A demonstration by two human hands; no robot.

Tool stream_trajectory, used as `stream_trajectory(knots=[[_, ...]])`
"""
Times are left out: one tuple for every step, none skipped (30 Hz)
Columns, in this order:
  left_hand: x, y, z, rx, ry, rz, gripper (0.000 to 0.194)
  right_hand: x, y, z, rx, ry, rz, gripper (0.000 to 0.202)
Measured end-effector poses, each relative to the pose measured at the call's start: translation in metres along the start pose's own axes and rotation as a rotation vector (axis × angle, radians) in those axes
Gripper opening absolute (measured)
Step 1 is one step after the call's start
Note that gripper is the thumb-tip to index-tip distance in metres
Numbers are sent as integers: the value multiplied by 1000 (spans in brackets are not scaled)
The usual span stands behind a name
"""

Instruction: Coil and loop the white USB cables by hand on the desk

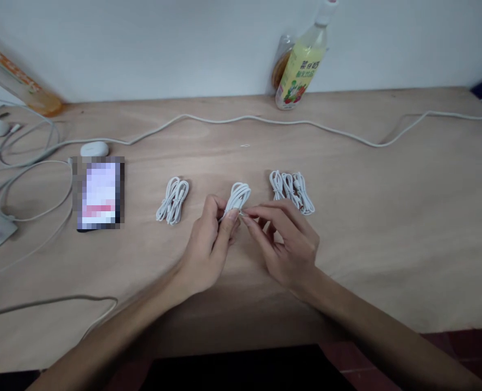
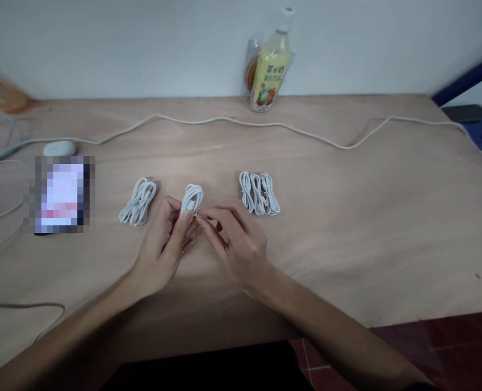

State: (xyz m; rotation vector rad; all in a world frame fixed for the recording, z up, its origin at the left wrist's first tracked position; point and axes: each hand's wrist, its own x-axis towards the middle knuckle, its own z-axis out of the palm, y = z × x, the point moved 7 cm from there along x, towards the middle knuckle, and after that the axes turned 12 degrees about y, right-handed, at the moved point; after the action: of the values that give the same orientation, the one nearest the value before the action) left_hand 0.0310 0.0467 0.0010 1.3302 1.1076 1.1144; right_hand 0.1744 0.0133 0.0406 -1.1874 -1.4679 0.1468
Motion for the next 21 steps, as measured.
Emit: stream_trajectory(knots=[[0,1,-1,28,2,18,23,0,-1,0,7,1,-7,17],[0,2,-1,54,4,35,23,0,-1,0,10,0,-15,18],[0,3,-2,78,8,52,22,0,-2,-1,9,0,-25,19],[1,4,-2,101,10,68,21,0,-3,-1,3,0,-41,20],[1,6,-3,123,14,89,20,0,-4,-1,-6,1,-59,21],[1,8,-3,147,16,110,19,-1,-5,-2,-15,7,-79,21],[1,9,-3,173,18,134,18,-1,-6,-3,-25,16,-99,21],[1,11,-3,198,19,162,17,-1,-7,-3,-35,20,-119,21],[1,13,-3,219,17,186,16,-2,-7,-3,-45,22,-137,22],[1,14,-3,238,15,206,15,-2,-8,-4,-56,23,-156,22],[2,14,-3,254,15,223,14,-2,-9,-3,-69,17,-176,22],[2,15,-4,271,17,234,14,-3,-9,-2,-84,7,-197,21],[2,15,-4,287,19,243,13,-3,-10,-2,-100,-1,-223,20],[2,15,-4,304,21,250,12,-3,-11,-1,-116,-3,-249,19],[2,15,-5,319,22,261,11,-3,-11,-1,-130,-3,-271,18],[2,16,-5,330,23,275,11,-3,-12,0,-138,-2,-286,17],[2,17,-5,340,21,286,10,-3,-12,0,-138,0,-291,16],[2,18,-4,347,17,295,10,-2,-11,0,-130,2,-284,16],[2,19,-4,351,14,302,9,-1,-10,1,-115,-1,-262,16],[3,19,-3,354,12,304,9,-1,-8,1,-95,-10,-229,16],[3,19,-3,355,8,304,9,0,-7,2,-72,-19,-193,15]])
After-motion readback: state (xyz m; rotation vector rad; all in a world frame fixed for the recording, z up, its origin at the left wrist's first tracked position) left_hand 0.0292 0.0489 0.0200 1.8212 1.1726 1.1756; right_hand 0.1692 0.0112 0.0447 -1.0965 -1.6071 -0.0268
